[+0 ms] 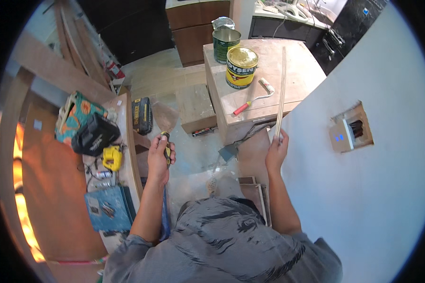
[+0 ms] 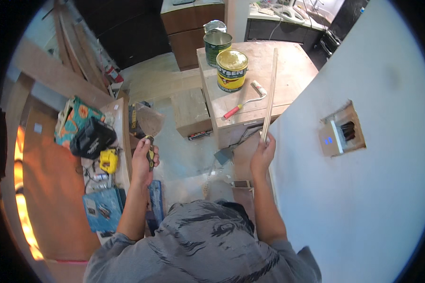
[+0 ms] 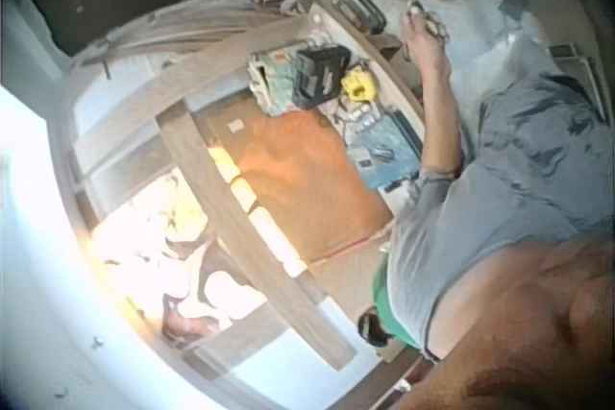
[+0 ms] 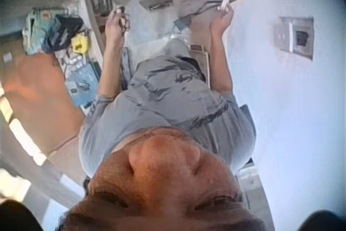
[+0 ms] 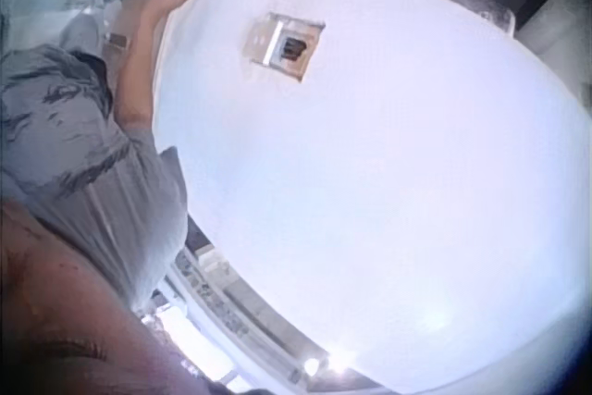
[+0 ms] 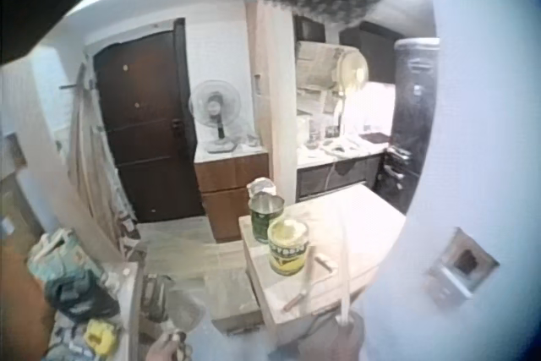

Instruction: The person opens a yellow paint can using a putty knife and stirs the contents with a wooden stick. They then pour the mixed paint into a smaller container and place the can down. The person also handles a paint roller and moves around a cluttered workshop.

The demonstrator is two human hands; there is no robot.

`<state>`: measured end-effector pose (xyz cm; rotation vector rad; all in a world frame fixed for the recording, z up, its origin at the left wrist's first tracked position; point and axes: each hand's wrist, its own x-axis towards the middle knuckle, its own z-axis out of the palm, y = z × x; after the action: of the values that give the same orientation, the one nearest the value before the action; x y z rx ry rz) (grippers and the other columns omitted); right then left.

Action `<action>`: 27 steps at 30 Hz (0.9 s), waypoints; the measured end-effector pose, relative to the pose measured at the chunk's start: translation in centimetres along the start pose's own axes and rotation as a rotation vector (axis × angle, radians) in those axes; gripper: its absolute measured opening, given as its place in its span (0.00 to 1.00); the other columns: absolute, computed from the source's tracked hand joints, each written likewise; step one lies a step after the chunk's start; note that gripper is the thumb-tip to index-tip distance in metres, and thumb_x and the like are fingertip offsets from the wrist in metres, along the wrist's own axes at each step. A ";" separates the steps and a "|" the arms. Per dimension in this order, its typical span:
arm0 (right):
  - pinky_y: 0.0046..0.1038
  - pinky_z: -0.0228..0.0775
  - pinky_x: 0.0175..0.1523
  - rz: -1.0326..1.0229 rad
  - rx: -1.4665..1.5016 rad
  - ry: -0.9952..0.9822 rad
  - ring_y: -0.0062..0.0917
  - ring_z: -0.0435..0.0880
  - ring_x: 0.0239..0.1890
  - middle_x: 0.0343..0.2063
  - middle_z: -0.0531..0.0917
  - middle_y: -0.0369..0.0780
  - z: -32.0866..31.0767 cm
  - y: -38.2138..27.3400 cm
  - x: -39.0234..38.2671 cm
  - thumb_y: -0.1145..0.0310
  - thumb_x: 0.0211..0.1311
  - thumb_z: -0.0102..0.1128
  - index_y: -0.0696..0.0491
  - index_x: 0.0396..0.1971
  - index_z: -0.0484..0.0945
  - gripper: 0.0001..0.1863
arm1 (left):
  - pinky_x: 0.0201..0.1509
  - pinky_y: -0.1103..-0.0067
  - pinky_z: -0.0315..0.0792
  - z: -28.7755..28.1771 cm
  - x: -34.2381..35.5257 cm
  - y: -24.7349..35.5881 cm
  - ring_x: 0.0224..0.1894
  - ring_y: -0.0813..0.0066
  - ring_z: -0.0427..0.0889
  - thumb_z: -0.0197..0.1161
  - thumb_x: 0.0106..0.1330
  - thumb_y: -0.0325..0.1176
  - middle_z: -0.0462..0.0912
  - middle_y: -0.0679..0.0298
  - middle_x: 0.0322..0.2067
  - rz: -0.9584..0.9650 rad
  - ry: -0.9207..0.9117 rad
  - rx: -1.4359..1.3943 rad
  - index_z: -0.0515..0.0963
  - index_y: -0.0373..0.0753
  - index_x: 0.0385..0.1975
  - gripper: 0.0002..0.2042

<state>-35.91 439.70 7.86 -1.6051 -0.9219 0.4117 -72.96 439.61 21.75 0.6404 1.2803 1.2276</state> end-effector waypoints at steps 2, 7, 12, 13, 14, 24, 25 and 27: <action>0.28 0.69 0.42 -0.102 -0.135 0.091 0.25 0.75 0.35 0.38 0.75 0.42 5.7 2.5 5.5 0.67 0.73 0.53 0.56 0.58 0.72 0.18 | 0.21 0.83 0.64 0.7 3.8 2.2 0.20 0.81 0.72 0.52 0.78 0.42 0.77 0.67 0.26 -0.040 -0.133 0.049 0.71 0.41 0.49 0.12; 0.41 0.67 0.57 0.066 -0.403 0.145 0.46 0.76 0.49 0.45 0.75 0.52 15.5 1.7 14.9 0.69 0.69 0.53 0.58 0.60 0.71 0.21 | 0.19 0.84 0.62 2.0 14.0 6.6 0.16 0.82 0.70 0.53 0.78 0.43 0.79 0.63 0.24 -0.128 -0.318 0.241 0.71 0.40 0.46 0.12; 0.44 0.68 0.58 0.209 -0.489 0.223 0.49 0.77 0.50 0.48 0.71 0.52 22.0 6.5 20.8 0.70 0.68 0.53 0.53 0.62 0.69 0.22 | 0.17 0.85 0.61 3.1 25.7 10.5 0.13 0.82 0.70 0.53 0.77 0.43 0.82 0.59 0.23 -0.208 -0.515 0.380 0.71 0.41 0.39 0.11; 0.45 0.69 0.58 0.286 -0.486 0.184 0.50 0.76 0.50 0.48 0.70 0.53 23.7 6.1 20.8 0.71 0.67 0.55 0.50 0.63 0.68 0.24 | 0.17 0.85 0.62 3.3 27.0 12.1 0.13 0.82 0.69 0.54 0.77 0.43 0.82 0.57 0.24 -0.259 -0.490 0.402 0.71 0.41 0.37 0.12; 0.45 0.69 0.58 0.298 -0.484 0.173 0.50 0.77 0.50 0.50 0.69 0.53 25.1 5.9 20.8 0.71 0.66 0.55 0.50 0.63 0.69 0.24 | 0.17 0.85 0.62 2.9 28.6 12.9 0.13 0.82 0.69 0.54 0.77 0.42 0.82 0.57 0.24 -0.266 -0.513 0.413 0.71 0.41 0.37 0.12; 0.32 0.76 0.53 0.551 0.163 -0.025 0.30 0.83 0.49 0.46 0.82 0.46 32.0 0.2 15.8 0.66 0.69 0.58 0.58 0.46 0.82 0.13 | 0.16 0.84 0.62 4.3 48.2 17.0 0.11 0.79 0.68 0.52 0.77 0.46 0.82 0.55 0.23 -0.453 -0.925 0.575 0.73 0.36 0.43 0.17; 0.32 0.77 0.53 0.627 0.317 -0.092 0.29 0.83 0.49 0.45 0.83 0.44 33.3 -4.1 15.0 0.64 0.72 0.57 0.58 0.49 0.81 0.15 | 0.18 0.84 0.63 4.9 50.0 16.7 0.13 0.79 0.70 0.51 0.77 0.48 0.82 0.56 0.23 -0.468 -1.021 0.589 0.74 0.35 0.44 0.19; 0.32 0.77 0.54 0.702 0.649 -0.149 0.28 0.84 0.49 0.44 0.84 0.42 36.7 -9.3 13.3 0.62 0.73 0.58 0.58 0.53 0.77 0.17 | 0.19 0.85 0.64 6.9 52.5 16.0 0.14 0.79 0.71 0.50 0.78 0.48 0.82 0.57 0.24 -0.542 -1.190 0.648 0.74 0.35 0.45 0.19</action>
<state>-56.55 474.01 10.07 -1.2465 -0.2376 1.1967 -79.93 494.44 19.23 1.1403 0.6776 -0.1394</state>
